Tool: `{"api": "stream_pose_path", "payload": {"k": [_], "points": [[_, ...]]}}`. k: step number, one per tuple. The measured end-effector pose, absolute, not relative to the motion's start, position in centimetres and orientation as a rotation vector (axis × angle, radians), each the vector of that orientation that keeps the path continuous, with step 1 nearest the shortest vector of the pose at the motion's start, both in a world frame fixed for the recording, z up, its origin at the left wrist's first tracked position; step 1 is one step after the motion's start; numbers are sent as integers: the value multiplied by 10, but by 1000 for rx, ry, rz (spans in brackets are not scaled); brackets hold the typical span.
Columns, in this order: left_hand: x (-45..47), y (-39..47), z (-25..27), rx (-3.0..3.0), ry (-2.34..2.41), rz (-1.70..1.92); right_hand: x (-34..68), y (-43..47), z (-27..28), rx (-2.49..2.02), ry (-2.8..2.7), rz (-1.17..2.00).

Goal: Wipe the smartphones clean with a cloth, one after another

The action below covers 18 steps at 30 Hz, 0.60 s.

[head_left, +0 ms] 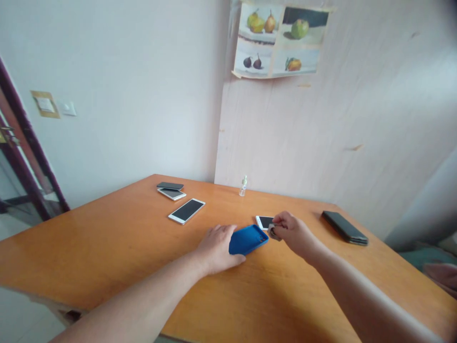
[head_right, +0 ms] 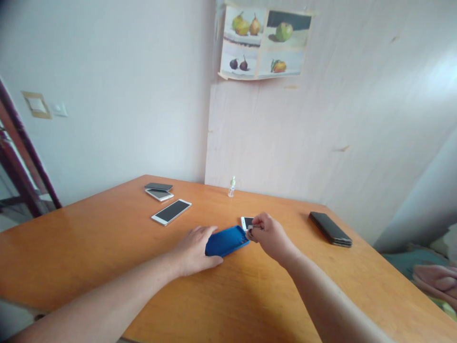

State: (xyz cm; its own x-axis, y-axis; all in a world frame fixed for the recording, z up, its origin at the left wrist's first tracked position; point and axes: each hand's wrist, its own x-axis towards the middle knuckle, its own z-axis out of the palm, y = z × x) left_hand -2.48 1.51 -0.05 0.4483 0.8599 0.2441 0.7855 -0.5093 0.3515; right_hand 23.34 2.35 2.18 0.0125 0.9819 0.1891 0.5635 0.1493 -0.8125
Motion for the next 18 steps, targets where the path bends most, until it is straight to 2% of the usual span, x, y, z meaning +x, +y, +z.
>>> {"api": "stream_pose_path", "payload": {"k": [6,12,18], "points": [[-28,10,2,2517,1450,549,197,36,5,-1744,-1834,453],[-31,8,9,2507,1494,521,194,34,-4,-1871,-2044,29],[-30,8,11,2498,1499,508,196,18,3,-1821,-2221,-5]]}}
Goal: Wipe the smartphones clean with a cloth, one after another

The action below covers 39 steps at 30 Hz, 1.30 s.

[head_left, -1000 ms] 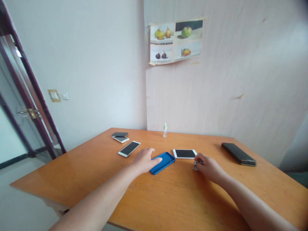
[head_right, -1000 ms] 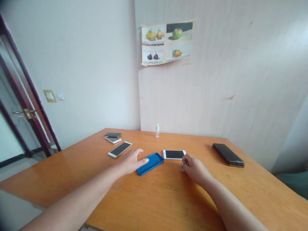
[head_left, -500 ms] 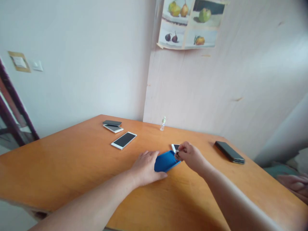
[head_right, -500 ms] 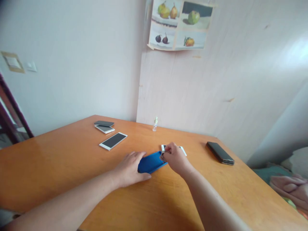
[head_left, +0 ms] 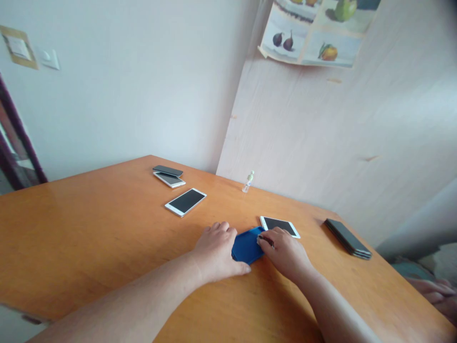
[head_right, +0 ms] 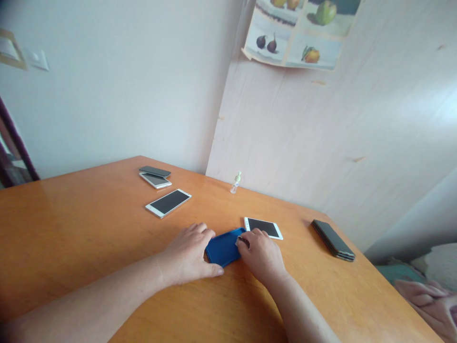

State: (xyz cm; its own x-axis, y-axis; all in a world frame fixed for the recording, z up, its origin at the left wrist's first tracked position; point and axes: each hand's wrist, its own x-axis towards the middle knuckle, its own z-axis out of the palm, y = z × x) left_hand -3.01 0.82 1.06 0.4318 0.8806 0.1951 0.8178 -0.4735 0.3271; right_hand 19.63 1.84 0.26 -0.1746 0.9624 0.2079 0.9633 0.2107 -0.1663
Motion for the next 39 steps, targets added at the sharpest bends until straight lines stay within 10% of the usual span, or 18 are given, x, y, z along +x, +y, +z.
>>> {"api": "stream_pose_path", "payload": {"k": [39], "points": [[-24,1,11,2519,1454,532,175,27,1,-1876,-2155,37]]}}
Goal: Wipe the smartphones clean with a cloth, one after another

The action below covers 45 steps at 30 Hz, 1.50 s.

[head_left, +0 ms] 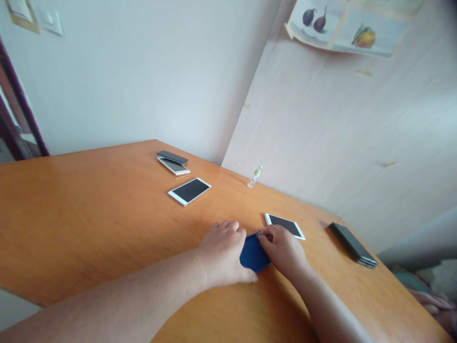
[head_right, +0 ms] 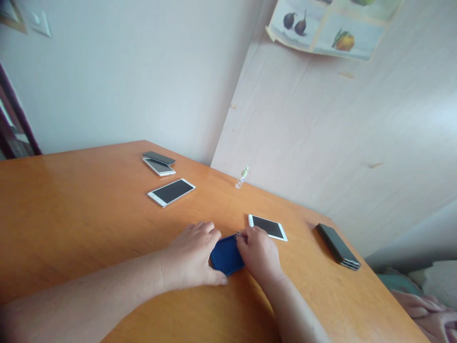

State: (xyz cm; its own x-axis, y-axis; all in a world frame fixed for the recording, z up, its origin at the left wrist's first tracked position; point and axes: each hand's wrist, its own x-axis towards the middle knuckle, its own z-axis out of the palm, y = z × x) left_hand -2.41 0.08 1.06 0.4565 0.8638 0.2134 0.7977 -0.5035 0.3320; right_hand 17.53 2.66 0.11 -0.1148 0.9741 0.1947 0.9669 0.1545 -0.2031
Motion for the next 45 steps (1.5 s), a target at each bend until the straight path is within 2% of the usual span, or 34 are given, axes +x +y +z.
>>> {"api": "stream_pose_path", "payload": {"k": [3,5,11,13,16,18,25,33,35,41,45], "points": [[-24,1,9,2508,1448,550,151,11,0,-1629,-2305,247],[-25,1,10,2505,1445,551,148,8,1,-1580,-2359,260],[-24,1,13,2515,1445,509,190,31,3,-1996,-2105,-81],[-24,1,13,2508,1444,498,191,28,2,-1948,-2125,6],[-24,1,12,2490,1453,504,176,12,2,-1624,-2278,290],[-24,1,11,2488,1460,511,170,4,5,-1467,-2348,370],[-25,2,12,2518,1439,490,205,19,8,-1805,-2240,27],[-25,2,13,2510,1442,488,163,-16,22,-1350,-2477,408],[-25,2,13,2508,1439,491,171,-11,21,-1395,-2454,390],[-26,4,8,2534,1421,512,214,15,13,-1844,-2273,34],[-27,4,8,2536,1426,515,192,-2,18,-1606,-2352,261]]}}
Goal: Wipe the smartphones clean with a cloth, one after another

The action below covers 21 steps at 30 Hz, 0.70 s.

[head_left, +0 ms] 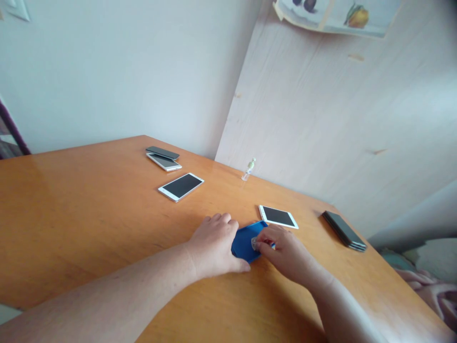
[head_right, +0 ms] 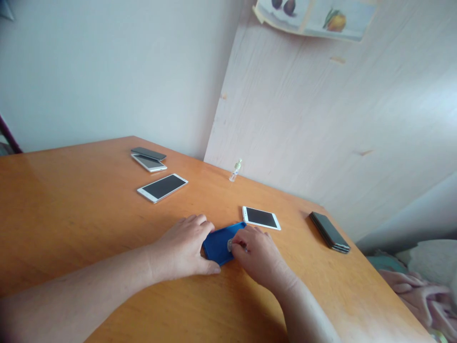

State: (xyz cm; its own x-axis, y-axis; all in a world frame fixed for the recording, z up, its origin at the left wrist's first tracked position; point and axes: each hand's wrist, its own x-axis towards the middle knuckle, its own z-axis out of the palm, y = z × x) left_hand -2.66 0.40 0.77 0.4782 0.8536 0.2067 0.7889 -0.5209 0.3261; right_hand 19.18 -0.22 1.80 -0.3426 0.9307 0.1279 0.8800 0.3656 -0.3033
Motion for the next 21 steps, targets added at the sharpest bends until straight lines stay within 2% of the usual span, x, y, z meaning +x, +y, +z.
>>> {"api": "stream_pose_path", "payload": {"k": [2,4,13,15,21], "points": [[-27,4,8,2537,1430,514,178,-13,21,-1440,-2431,424],[-27,3,9,2534,1434,515,174,-16,23,-1403,-2466,458],[-27,3,10,2532,1410,491,220,11,24,-1977,-2303,-104],[-27,4,9,2535,1411,491,214,8,23,-1922,-2310,-41],[-27,5,5,2544,1415,522,181,-11,15,-1460,-2357,509]]}}
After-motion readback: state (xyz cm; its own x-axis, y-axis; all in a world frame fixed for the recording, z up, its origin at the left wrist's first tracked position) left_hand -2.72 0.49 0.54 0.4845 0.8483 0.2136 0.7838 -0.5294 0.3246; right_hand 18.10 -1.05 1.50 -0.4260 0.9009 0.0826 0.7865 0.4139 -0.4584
